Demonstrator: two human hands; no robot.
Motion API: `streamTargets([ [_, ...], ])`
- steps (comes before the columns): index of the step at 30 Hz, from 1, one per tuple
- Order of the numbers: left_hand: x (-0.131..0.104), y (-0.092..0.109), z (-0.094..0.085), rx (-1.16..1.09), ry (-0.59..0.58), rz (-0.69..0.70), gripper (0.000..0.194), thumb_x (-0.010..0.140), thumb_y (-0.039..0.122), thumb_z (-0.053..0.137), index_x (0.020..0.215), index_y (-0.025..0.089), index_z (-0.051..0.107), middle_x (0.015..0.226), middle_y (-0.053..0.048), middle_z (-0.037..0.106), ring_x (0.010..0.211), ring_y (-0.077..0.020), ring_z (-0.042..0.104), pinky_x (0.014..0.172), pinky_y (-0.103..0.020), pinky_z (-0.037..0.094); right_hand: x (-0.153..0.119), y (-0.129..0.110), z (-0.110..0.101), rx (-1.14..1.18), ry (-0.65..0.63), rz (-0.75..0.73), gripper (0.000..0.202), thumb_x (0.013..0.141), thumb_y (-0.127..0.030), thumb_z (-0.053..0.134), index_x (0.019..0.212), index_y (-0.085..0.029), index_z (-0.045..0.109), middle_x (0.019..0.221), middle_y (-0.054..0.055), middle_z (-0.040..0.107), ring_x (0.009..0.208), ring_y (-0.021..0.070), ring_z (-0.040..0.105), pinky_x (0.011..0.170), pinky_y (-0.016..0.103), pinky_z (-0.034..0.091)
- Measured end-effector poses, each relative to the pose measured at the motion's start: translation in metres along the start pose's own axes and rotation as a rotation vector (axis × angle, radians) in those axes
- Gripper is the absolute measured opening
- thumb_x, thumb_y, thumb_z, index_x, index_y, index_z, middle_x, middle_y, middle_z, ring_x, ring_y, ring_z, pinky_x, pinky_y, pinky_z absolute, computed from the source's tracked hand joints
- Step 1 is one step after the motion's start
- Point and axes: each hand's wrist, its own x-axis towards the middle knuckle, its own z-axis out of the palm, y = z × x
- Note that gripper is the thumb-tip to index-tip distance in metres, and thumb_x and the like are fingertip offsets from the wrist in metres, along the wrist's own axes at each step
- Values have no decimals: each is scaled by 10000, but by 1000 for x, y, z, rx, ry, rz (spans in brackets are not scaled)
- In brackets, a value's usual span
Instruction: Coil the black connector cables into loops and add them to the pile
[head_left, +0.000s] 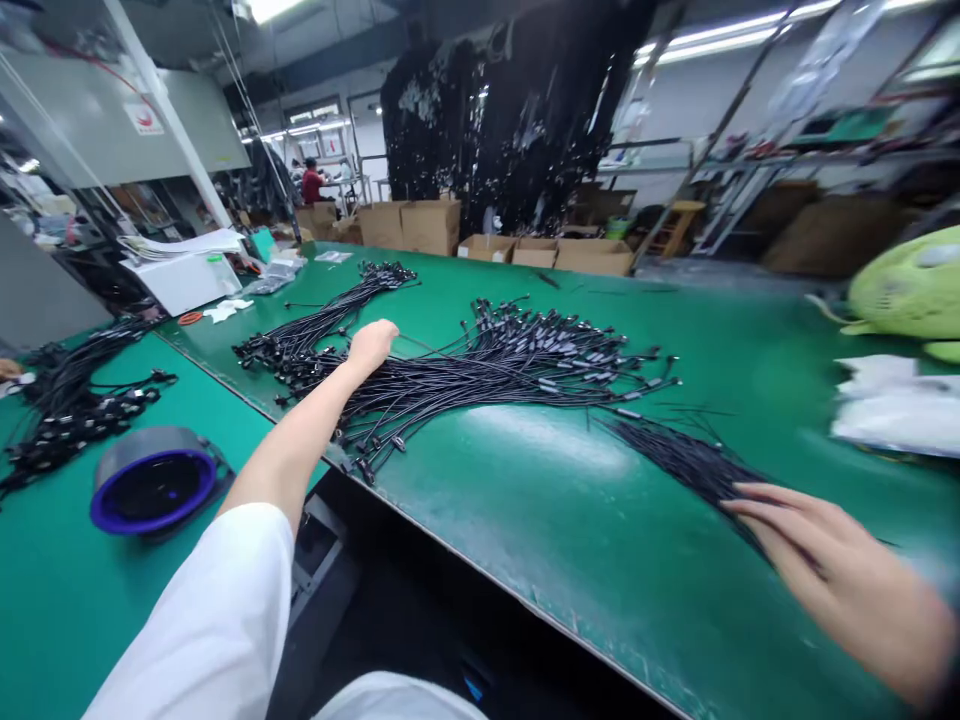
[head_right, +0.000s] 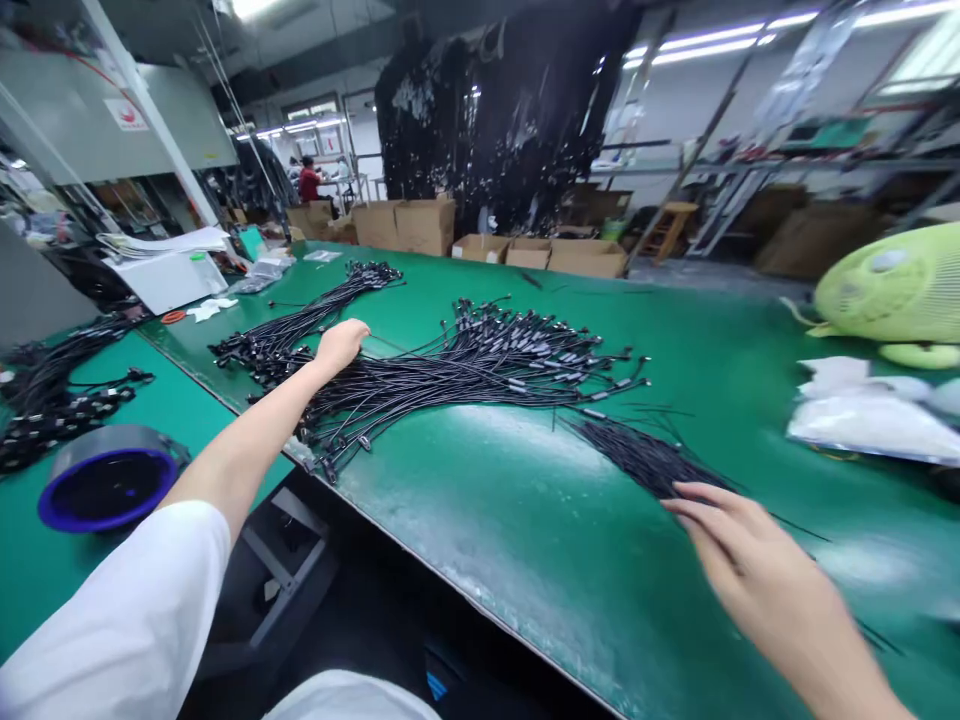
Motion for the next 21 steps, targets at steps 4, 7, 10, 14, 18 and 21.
streamTargets([
  [4,-15,35,-14,-77,121,94,336,978,212,298,1073,140,612,1138,-152,629,1074,-241,559,979,-351,373,29,-45,17,53,-151,-84,222,936,-430,446,988,-323,633,1084,124,663,988,258,654,903,442,505],
  [7,-54,90,-29,-189,89,237,311,981,278,346,1019,186,640,1031,-86,683,974,-211,620,902,-297,435,57,-95,37,97,-151,-95,335,939,-354,448,1239,-235,538,1229,144,574,974,229,641,918,429,508],
  [10,-119,146,-56,-490,-196,536,220,920,319,508,1028,244,685,937,-32,729,828,-208,678,777,-274,489,81,-138,70,138,-223,-164,478,918,-357,499,1366,-202,441,1353,154,459,929,186,624,877,394,519],
  [14,-193,154,-99,-555,-564,598,355,888,329,583,1240,316,631,850,-11,746,763,-221,697,693,-259,492,103,-154,104,120,-499,-314,242,915,-327,523,788,-173,661,852,64,636,785,163,601,767,300,501],
  [18,-226,84,-114,-538,-535,138,236,913,363,523,1060,287,692,872,-9,726,708,-184,648,652,-248,469,112,-141,70,121,-326,-213,365,973,-344,399,732,-177,617,765,60,617,762,169,580,737,300,469],
  [21,-241,29,-103,-706,-553,-118,282,916,416,513,793,201,646,625,9,575,565,-136,506,553,-230,397,113,-140,14,70,-17,-254,373,986,-395,361,824,-193,630,868,80,631,845,190,580,781,331,456],
])
